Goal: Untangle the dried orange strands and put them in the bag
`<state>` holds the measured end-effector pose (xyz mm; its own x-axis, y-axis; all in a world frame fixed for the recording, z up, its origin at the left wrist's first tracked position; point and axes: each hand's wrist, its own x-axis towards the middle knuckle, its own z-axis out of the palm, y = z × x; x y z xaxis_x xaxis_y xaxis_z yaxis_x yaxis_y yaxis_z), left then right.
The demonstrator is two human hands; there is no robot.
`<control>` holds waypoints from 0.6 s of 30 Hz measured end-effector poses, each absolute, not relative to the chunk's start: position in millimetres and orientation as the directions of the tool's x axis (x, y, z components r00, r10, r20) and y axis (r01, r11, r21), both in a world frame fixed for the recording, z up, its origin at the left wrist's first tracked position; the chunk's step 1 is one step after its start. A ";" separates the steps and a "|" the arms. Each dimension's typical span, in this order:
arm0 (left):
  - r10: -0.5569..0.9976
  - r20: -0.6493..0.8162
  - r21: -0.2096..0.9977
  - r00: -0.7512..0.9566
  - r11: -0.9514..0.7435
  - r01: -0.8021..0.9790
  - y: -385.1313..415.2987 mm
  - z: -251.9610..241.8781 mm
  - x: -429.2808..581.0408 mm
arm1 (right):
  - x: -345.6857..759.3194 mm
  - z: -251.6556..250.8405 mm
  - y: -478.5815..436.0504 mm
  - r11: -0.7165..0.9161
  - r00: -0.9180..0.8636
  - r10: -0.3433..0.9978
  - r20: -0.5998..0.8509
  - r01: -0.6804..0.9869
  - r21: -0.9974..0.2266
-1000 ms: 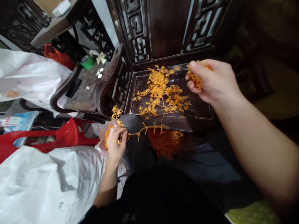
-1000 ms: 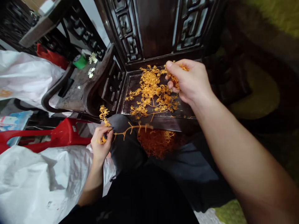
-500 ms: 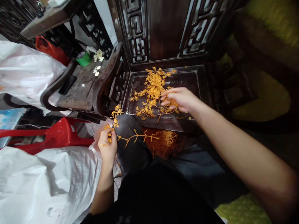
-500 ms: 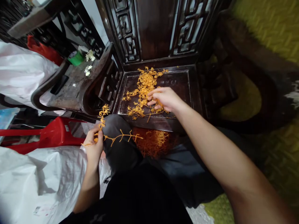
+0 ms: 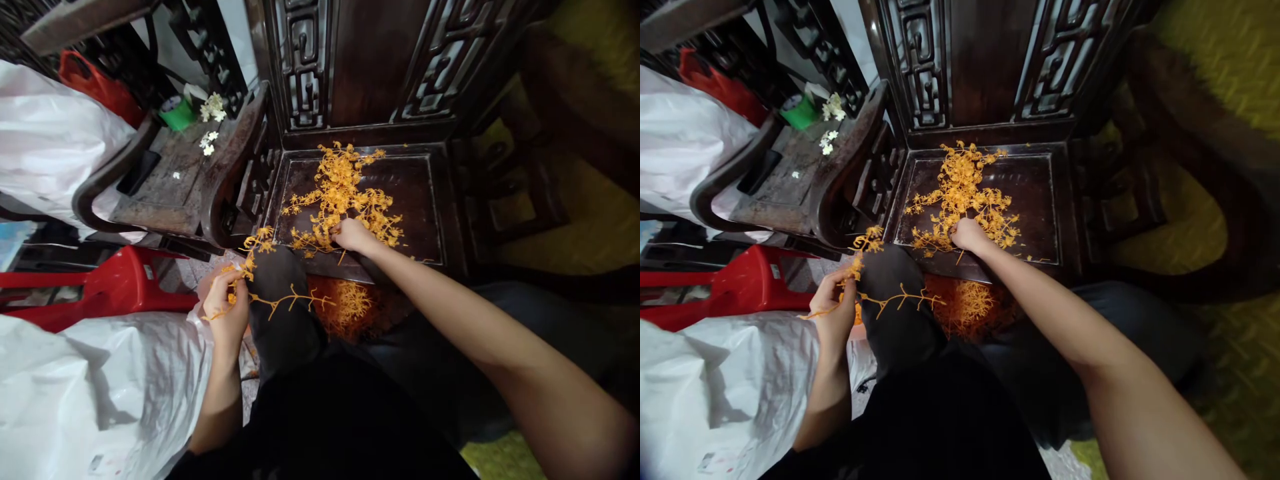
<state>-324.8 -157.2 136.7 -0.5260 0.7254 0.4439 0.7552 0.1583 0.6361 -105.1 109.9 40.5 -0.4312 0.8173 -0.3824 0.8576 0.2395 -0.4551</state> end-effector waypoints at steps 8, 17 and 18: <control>0.712 0.109 0.994 -0.694 -0.062 0.092 -128.2 158.6 -309.8 | -103.9 36.5 96.4 0.318 -0.465 0.825 -0.320 0.852 -0.417; 0.865 -0.096 0.945 -0.493 -0.076 -0.317 -70.6 181.0 -269.4 | -85.2 92.9 105.3 0.298 -0.392 0.909 -0.140 0.847 -0.440; 0.878 -0.087 0.941 -0.471 -0.082 -0.327 -63.8 181.1 -265.4 | -78.7 108.2 108.4 0.280 -0.382 0.918 -0.106 0.815 -0.506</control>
